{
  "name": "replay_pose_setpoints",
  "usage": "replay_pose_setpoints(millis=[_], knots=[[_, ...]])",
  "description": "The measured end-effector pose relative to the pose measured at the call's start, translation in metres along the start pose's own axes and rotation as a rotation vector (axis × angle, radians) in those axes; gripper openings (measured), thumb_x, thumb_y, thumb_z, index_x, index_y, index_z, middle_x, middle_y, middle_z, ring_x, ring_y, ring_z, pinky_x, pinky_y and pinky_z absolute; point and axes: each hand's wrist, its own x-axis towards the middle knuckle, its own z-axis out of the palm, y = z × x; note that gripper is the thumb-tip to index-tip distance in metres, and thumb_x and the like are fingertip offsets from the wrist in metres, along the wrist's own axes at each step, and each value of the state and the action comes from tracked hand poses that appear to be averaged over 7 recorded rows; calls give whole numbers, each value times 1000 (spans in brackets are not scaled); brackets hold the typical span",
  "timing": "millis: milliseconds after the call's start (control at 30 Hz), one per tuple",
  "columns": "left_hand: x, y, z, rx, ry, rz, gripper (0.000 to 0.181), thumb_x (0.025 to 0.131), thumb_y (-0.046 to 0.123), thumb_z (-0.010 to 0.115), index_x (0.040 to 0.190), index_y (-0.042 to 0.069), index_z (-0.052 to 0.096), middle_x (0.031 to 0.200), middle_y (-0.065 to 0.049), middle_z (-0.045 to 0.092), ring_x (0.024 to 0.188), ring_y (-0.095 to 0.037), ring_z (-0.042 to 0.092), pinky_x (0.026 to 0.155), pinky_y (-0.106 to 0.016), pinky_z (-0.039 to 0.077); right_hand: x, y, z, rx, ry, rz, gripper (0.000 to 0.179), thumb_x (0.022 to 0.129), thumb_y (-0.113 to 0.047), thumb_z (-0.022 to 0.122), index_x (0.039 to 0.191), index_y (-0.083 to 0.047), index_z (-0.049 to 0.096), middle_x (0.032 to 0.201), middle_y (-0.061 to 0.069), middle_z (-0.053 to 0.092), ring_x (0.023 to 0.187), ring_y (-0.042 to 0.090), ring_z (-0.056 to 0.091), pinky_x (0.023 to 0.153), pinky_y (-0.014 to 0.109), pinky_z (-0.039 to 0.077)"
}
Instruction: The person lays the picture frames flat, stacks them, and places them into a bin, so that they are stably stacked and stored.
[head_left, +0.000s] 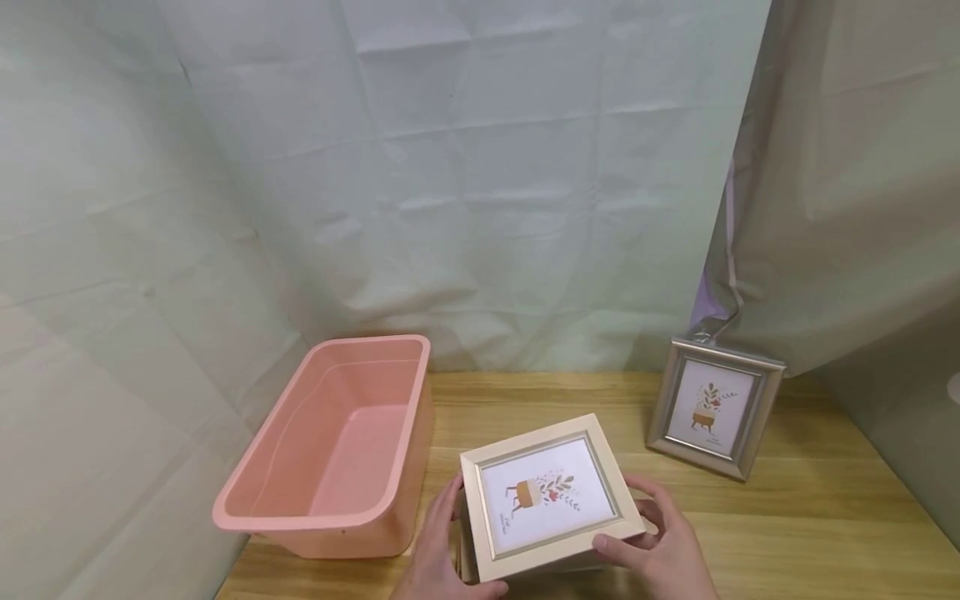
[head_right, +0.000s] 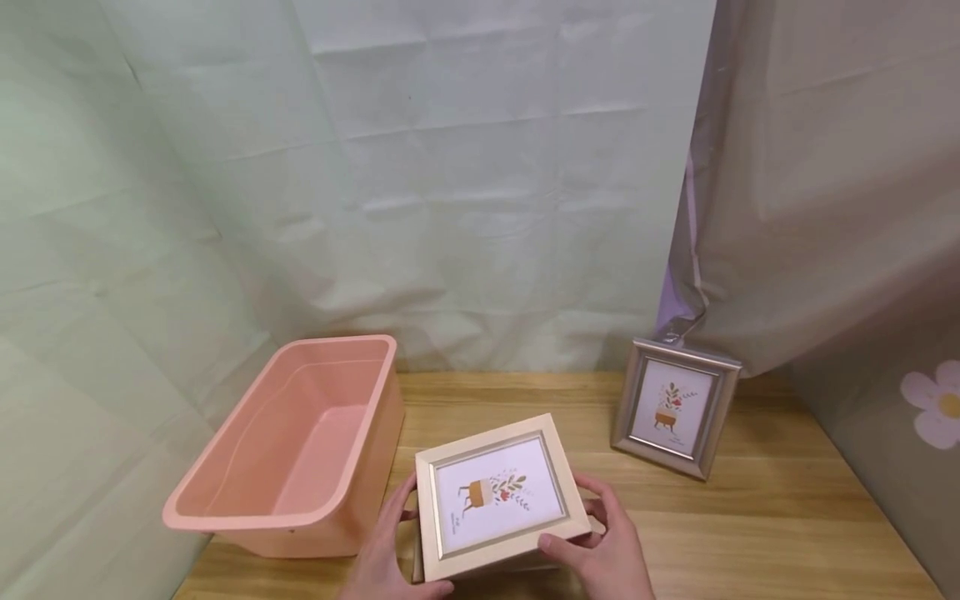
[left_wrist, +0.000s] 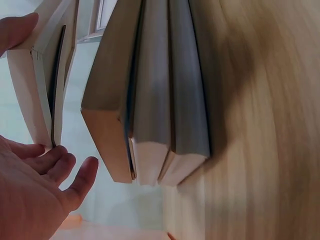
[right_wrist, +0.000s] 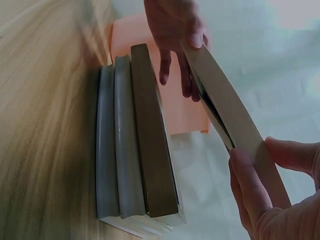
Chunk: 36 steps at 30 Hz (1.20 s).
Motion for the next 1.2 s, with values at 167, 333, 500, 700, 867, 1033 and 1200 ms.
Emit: replay_pose_setpoints(millis=[167, 333, 500, 700, 867, 1033, 1200], knots=[[1, -4, -1, 19, -15, -27, 139, 56, 40, 106, 165, -2, 32, 162, -28, 47, 122, -27, 59, 93, -38, 59, 2, -1, 3, -63, 41, 46, 95, 72, 9, 94, 155, -7, 51, 122, 18, 73, 78, 25, 79, 72, 30, 62], [1, -11, 2, 46, 10, 9, 139, 53, 40, 106, 163, -4, 34, 157, -26, 52, 119, -26, 59, 92, -37, 59, 2, 2, 2, -75, 20, 53, 96, 71, 10, 94, 156, -5, 52, 129, 21, 69, 84, 23, 79, 70, 29, 62], [1, -16, 3, 75, 15, 34, 139, 54, 43, 106, 163, -5, 34, 155, -25, 55, 120, -24, 60, 94, -38, 61, 4, 7, -1, -99, -32, 22, 97, 69, 13, 93, 156, 1, 51, 132, 25, 65, 92, 21, 78, 75, 29, 65], [2, -19, 0, 103, -15, 17, 139, 56, 47, 105, 163, -5, 33, 156, -24, 55, 127, -27, 62, 98, -40, 62, 6, 12, -2, -144, -46, -9, 93, 67, 15, 92, 152, 4, 55, 124, 20, 66, 86, 13, 73, 71, 25, 62], [3, -21, -1, 137, -45, 19, 138, 58, 51, 103, 163, -6, 34, 159, -24, 54, 138, -36, 59, 108, -47, 59, 7, 14, -1, -178, -23, -21, 91, 66, 14, 93, 150, 4, 58, 121, 17, 68, 84, 10, 70, 70, 23, 59], [3, -22, -1, 147, -69, 7, 139, 57, 52, 103, 164, -4, 34, 160, -23, 54, 142, -40, 56, 112, -50, 57, 9, 17, 1, -240, 4, -19, 88, 65, 10, 96, 146, 2, 63, 118, 14, 71, 88, 13, 69, 73, 23, 60], [3, -23, -1, 123, -63, -20, 140, 54, 49, 105, 165, 0, 37, 160, -19, 55, 143, -40, 56, 113, -52, 56, 11, 19, 4, -286, 13, -3, 85, 65, 8, 97, 143, 2, 64, 118, 13, 73, 92, 15, 69, 71, 22, 57]])
